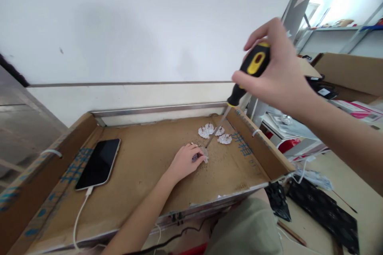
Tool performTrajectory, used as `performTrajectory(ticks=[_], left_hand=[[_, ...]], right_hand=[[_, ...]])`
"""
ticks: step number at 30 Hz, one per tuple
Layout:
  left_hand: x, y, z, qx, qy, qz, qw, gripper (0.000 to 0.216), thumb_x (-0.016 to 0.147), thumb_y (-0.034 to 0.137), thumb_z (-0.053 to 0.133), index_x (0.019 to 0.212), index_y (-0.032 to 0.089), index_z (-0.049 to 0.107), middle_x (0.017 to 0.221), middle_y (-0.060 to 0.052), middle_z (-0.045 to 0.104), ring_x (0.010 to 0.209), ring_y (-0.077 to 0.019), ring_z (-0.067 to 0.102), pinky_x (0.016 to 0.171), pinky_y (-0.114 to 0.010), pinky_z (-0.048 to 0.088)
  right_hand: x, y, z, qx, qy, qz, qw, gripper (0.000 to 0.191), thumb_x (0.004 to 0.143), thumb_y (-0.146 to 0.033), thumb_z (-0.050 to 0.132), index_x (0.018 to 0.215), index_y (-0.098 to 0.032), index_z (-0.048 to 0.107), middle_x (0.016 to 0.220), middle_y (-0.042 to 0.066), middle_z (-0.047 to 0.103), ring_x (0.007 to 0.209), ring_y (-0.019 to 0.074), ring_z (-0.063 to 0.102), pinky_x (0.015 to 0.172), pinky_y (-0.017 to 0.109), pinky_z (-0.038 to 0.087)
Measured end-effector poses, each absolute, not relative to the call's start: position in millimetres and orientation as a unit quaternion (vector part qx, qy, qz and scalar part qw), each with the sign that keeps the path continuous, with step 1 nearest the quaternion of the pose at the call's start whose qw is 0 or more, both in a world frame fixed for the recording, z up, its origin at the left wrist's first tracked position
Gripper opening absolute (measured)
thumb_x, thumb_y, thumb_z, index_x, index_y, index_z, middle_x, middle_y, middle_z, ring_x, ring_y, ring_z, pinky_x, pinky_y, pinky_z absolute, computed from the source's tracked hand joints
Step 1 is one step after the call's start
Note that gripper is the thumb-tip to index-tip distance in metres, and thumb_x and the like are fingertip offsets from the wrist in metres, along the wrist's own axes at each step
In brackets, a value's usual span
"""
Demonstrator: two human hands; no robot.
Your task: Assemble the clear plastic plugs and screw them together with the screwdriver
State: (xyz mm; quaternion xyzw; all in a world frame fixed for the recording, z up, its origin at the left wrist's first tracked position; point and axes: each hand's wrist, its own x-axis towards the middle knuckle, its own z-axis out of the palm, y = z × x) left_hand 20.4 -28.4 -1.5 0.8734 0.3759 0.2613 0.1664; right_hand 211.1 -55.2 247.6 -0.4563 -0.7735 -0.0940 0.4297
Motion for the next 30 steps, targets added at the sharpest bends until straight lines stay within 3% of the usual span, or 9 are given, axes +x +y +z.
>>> performTrajectory(ticks=[4,7,13,19,23,30], left_hand=[[21,-30,-2,0.874,0.375,0.266,0.155,0.013,0.089,0.029,0.052,0.087,0.022,0.062,0.090,-0.001,0.064,0.087,-0.0179,0.056,0.081,-0.031,0.042],[21,-29,-3,0.876,0.377,0.263,0.147,0.013,0.088,0.029,0.052,0.085,0.021,0.062,0.088,-0.002,0.064,0.087,-0.0183,0.056,0.080,-0.031,0.043],[20,-29,-6,0.873,0.377,0.274,0.144,0.011,0.086,0.024,0.052,0.087,0.020,0.062,0.092,-0.004,0.066,0.091,-0.0207,0.058,0.080,-0.032,0.045],[18,-28,-1,0.865,0.397,0.264,0.155,0.012,0.086,0.022,0.048,0.085,0.019,0.060,0.081,-0.004,0.064,0.079,-0.0188,0.057,0.073,-0.030,0.044],[18,-28,2,0.858,0.415,0.255,0.161,0.014,0.088,0.025,0.046,0.087,0.019,0.059,0.077,-0.003,0.061,0.074,-0.0180,0.056,0.068,-0.028,0.042],[20,-30,2,0.852,0.415,0.258,0.191,0.012,0.088,0.022,0.048,0.085,0.020,0.059,0.083,-0.003,0.063,0.081,-0.0181,0.056,0.073,-0.029,0.042]], right_hand=[[221,-62,237,-0.397,-0.787,-0.029,0.472,0.041,0.068,-0.008,0.055,0.103,-0.022,0.038,0.083,0.000,0.050,0.076,0.0099,0.051,0.070,0.024,0.043],[211,-69,216,-0.377,-0.837,-0.008,0.396,0.038,0.065,-0.009,0.056,0.100,-0.020,0.048,0.082,-0.002,0.050,0.070,0.0073,0.049,0.064,0.021,0.040],[181,-62,153,-0.464,-0.839,0.172,0.227,0.021,0.079,-0.038,0.053,0.090,-0.022,0.058,0.085,-0.002,0.060,0.077,0.0074,0.052,0.070,0.021,0.038],[175,-43,107,-0.531,-0.816,0.179,0.142,0.020,0.081,-0.031,0.050,0.094,-0.019,0.060,0.083,0.001,0.062,0.072,0.0091,0.052,0.066,0.023,0.036],[182,-39,78,-0.556,-0.806,0.191,0.068,0.025,0.082,-0.035,0.053,0.093,-0.015,0.062,0.082,0.003,0.061,0.073,0.0096,0.054,0.072,0.026,0.042],[191,-40,50,-0.571,-0.800,0.182,0.007,0.032,0.088,-0.040,0.048,0.098,-0.011,0.058,0.092,0.004,0.060,0.090,0.0116,0.057,0.086,0.034,0.047]])
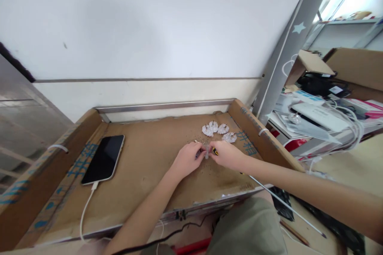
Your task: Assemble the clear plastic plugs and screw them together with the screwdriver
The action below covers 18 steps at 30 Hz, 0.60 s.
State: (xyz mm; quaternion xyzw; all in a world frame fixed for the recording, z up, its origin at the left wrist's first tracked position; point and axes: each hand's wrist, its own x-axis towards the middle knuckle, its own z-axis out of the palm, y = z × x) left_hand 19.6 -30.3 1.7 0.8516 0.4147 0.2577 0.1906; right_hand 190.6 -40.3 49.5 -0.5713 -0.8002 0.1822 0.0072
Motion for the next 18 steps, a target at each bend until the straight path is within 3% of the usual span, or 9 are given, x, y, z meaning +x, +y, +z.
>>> performTrajectory(ticks=[18], left_hand=[[19.9,-28.2,-0.7,0.858,0.392,0.263,0.203,0.013,0.083,0.017,0.051,0.089,0.020,0.062,0.088,-0.004,0.064,0.087,-0.0192,0.058,0.080,-0.031,0.045]], right_hand=[[181.7,-44.5,49.9,-0.562,-0.819,0.100,-0.056,0.031,0.089,-0.036,0.047,0.105,-0.011,0.055,0.099,0.006,0.058,0.092,0.0118,0.057,0.084,0.033,0.049]])
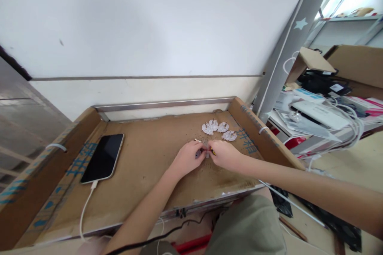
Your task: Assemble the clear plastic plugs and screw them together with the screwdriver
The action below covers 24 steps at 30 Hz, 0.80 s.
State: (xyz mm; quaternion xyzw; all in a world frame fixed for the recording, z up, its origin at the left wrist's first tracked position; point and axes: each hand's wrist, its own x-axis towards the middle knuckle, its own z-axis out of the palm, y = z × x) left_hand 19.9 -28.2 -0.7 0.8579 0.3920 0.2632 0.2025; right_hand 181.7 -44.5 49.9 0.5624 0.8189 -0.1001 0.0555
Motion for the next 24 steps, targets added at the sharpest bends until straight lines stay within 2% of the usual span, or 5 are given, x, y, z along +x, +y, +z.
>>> performTrajectory(ticks=[10,24], left_hand=[[23,-33,1,0.881,0.394,0.231,0.127,0.007,0.081,0.018,0.051,0.081,0.019,0.058,0.083,-0.004,0.060,0.082,-0.0193,0.055,0.075,-0.030,0.043],[27,-34,2,0.874,0.400,0.238,0.140,0.008,0.077,0.022,0.056,0.085,0.019,0.057,0.085,-0.003,0.061,0.081,-0.0190,0.055,0.075,-0.030,0.043]], right_hand=[[174,-57,50,0.558,0.823,-0.048,0.091,0.030,0.089,-0.030,0.047,0.111,-0.011,0.052,0.105,0.008,0.056,0.091,0.0117,0.056,0.081,0.031,0.050],[178,-49,51,0.562,0.820,-0.057,0.094,0.031,0.089,-0.033,0.048,0.110,-0.010,0.053,0.102,0.007,0.057,0.092,0.0121,0.057,0.083,0.032,0.050]])
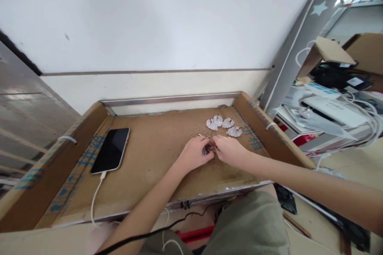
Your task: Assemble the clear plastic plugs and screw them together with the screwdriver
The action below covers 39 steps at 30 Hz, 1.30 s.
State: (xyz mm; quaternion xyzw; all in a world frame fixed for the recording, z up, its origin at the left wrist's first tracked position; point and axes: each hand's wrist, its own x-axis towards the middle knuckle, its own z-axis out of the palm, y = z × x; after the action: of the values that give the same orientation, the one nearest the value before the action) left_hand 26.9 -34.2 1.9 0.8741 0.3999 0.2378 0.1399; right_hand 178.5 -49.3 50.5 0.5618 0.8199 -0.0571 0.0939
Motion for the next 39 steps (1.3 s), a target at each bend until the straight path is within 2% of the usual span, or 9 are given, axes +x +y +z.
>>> performTrajectory(ticks=[14,18,23,26,30,34,39], left_hand=[[26,-35,0,0.880,0.403,0.220,0.121,0.010,0.081,0.026,0.055,0.087,0.020,0.059,0.089,-0.003,0.061,0.089,-0.0206,0.056,0.079,-0.032,0.042],[26,-35,1,0.880,0.403,0.217,0.124,0.010,0.081,0.026,0.055,0.088,0.020,0.060,0.088,-0.003,0.061,0.088,-0.0200,0.056,0.079,-0.032,0.042],[26,-34,0,0.876,0.398,0.236,0.136,0.012,0.082,0.026,0.055,0.092,0.022,0.061,0.089,-0.002,0.061,0.089,-0.0193,0.056,0.081,-0.032,0.043],[27,-34,0,0.875,0.394,0.246,0.140,0.013,0.083,0.026,0.055,0.093,0.023,0.062,0.090,-0.002,0.061,0.089,-0.0188,0.056,0.083,-0.031,0.043],[27,-35,0,0.873,0.396,0.246,0.141,0.012,0.082,0.026,0.056,0.092,0.022,0.063,0.090,-0.002,0.062,0.089,-0.0188,0.055,0.082,-0.031,0.043],[26,-33,-1,0.874,0.395,0.249,0.139,0.012,0.086,0.029,0.054,0.091,0.022,0.063,0.088,-0.002,0.062,0.088,-0.0184,0.055,0.081,-0.031,0.041],[27,-30,-3,0.869,0.407,0.245,0.136,0.017,0.090,0.035,0.050,0.087,0.024,0.064,0.088,0.000,0.064,0.089,-0.0179,0.055,0.081,-0.031,0.039]], right_hand=[[186,-34,51,0.563,0.812,-0.132,0.078,0.032,0.088,-0.039,0.049,0.099,-0.011,0.057,0.094,0.005,0.059,0.089,0.0112,0.057,0.084,0.032,0.049],[192,-28,54,0.561,0.808,-0.175,0.041,0.031,0.086,-0.039,0.051,0.095,-0.011,0.059,0.089,0.004,0.060,0.084,0.0097,0.057,0.081,0.030,0.049],[201,-30,100,0.601,0.777,-0.158,-0.099,0.019,0.083,-0.026,0.049,0.096,-0.018,0.060,0.076,0.000,0.061,0.061,0.0070,0.054,0.061,0.021,0.043],[205,-40,148,0.611,0.757,-0.144,-0.181,0.024,0.084,-0.031,0.045,0.104,-0.023,0.056,0.061,-0.004,0.055,0.046,0.0054,0.046,0.046,0.019,0.035],[207,-57,206,0.541,0.736,-0.105,-0.395,0.024,0.080,-0.028,0.054,0.103,-0.023,0.057,0.055,-0.005,0.048,0.039,0.0042,0.044,0.038,0.017,0.032],[201,-71,234,0.452,0.721,0.019,-0.524,0.022,0.082,-0.020,0.049,0.102,-0.019,0.058,0.059,-0.004,0.045,0.047,0.0040,0.047,0.045,0.018,0.036],[184,-77,228,0.448,0.682,0.041,-0.576,0.021,0.085,-0.019,0.042,0.103,-0.018,0.054,0.065,-0.002,0.041,0.057,0.0035,0.045,0.061,0.022,0.041]])
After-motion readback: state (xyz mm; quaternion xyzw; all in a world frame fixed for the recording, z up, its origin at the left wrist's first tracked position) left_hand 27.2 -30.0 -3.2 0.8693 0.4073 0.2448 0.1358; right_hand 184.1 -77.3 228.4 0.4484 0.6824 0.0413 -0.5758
